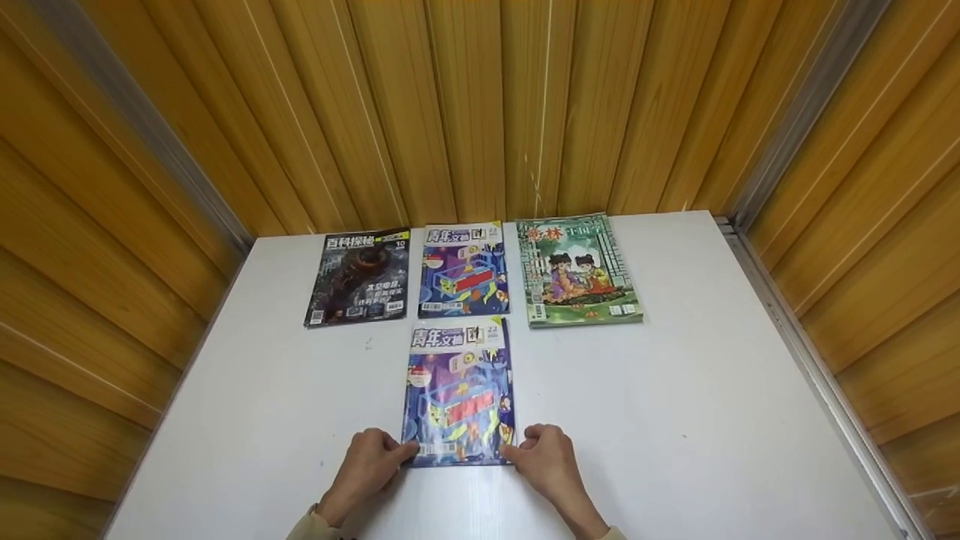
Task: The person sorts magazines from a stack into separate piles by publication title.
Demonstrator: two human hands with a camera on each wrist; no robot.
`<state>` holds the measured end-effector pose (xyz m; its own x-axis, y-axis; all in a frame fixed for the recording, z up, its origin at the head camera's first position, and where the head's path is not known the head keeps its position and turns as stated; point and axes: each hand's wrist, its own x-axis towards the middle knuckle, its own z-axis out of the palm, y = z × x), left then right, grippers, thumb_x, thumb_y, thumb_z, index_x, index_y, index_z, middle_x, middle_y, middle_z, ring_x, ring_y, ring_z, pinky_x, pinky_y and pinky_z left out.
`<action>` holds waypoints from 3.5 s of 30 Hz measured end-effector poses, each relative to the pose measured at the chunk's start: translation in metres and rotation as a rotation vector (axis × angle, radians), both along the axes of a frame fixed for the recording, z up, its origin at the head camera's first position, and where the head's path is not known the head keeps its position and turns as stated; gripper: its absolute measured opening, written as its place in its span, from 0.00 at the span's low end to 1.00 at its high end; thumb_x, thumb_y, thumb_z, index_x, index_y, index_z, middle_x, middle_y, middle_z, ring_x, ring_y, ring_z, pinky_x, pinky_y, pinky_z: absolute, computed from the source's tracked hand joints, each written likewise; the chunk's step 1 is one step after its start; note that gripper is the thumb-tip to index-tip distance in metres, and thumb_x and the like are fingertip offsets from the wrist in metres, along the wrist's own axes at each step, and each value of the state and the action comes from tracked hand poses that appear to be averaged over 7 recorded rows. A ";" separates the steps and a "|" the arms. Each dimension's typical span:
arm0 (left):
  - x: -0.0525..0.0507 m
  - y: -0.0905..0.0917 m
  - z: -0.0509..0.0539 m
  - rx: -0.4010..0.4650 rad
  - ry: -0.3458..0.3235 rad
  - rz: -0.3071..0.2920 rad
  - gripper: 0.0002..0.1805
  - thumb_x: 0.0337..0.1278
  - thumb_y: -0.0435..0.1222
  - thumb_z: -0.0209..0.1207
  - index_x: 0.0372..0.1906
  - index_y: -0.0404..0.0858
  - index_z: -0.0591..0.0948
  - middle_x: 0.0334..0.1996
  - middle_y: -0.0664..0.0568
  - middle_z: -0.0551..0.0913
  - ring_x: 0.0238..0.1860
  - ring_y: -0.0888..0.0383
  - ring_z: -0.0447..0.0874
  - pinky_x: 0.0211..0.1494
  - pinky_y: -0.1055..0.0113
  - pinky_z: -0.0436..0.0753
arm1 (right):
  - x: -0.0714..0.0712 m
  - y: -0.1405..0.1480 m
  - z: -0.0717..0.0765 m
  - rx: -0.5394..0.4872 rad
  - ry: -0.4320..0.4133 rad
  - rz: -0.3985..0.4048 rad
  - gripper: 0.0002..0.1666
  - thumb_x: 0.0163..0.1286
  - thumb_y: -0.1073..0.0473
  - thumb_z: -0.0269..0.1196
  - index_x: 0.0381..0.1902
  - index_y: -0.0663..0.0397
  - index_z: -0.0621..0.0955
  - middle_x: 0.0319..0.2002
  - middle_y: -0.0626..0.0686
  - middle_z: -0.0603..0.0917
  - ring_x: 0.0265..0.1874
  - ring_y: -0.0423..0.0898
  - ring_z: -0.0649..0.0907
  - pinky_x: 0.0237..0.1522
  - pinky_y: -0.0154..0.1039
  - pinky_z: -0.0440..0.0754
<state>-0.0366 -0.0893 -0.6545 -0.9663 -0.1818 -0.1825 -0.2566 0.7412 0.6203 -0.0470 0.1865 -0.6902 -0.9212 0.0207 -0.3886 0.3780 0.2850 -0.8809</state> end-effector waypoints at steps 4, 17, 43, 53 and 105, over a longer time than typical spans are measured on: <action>0.002 0.000 -0.002 0.064 0.009 -0.016 0.18 0.65 0.40 0.73 0.23 0.38 0.81 0.17 0.56 0.76 0.17 0.62 0.71 0.20 0.72 0.66 | -0.002 0.000 -0.001 -0.004 -0.014 0.000 0.36 0.63 0.62 0.79 0.61 0.81 0.78 0.41 0.62 0.87 0.34 0.46 0.90 0.41 0.41 0.92; -0.006 -0.005 -0.007 0.279 -0.101 0.002 0.09 0.69 0.34 0.68 0.39 0.29 0.86 0.22 0.51 0.87 0.19 0.65 0.83 0.30 0.72 0.78 | -0.002 -0.001 -0.004 -0.011 0.010 -0.020 0.31 0.61 0.64 0.80 0.56 0.79 0.81 0.37 0.61 0.88 0.31 0.45 0.89 0.38 0.40 0.92; 0.006 -0.005 -0.021 0.807 -0.087 0.019 0.15 0.75 0.25 0.58 0.61 0.23 0.77 0.28 0.51 0.89 0.21 0.64 0.83 0.26 0.72 0.83 | -0.008 0.006 -0.012 -0.083 -0.119 -0.008 0.37 0.66 0.53 0.80 0.60 0.78 0.81 0.39 0.59 0.91 0.29 0.45 0.90 0.37 0.41 0.91; 0.008 -0.002 -0.015 0.798 -0.018 -0.033 0.15 0.74 0.24 0.59 0.60 0.24 0.78 0.23 0.52 0.88 0.18 0.65 0.83 0.24 0.72 0.82 | -0.007 0.006 -0.002 -0.225 -0.077 0.028 0.22 0.72 0.62 0.74 0.53 0.78 0.83 0.31 0.56 0.91 0.23 0.42 0.89 0.32 0.38 0.90; -0.184 0.012 0.023 0.403 0.150 -0.036 0.09 0.71 0.26 0.65 0.33 0.34 0.78 0.18 0.51 0.85 0.15 0.63 0.83 0.25 0.67 0.86 | -0.192 -0.011 0.022 0.011 0.296 0.017 0.10 0.73 0.67 0.69 0.45 0.73 0.88 0.25 0.53 0.87 0.18 0.40 0.84 0.22 0.33 0.78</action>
<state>-0.2204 -0.0771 -0.6313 -0.9919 -0.0903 -0.0888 -0.1197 0.4393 0.8903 -0.2391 0.1760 -0.6678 -0.9947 0.0071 -0.1030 0.1004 0.2988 -0.9490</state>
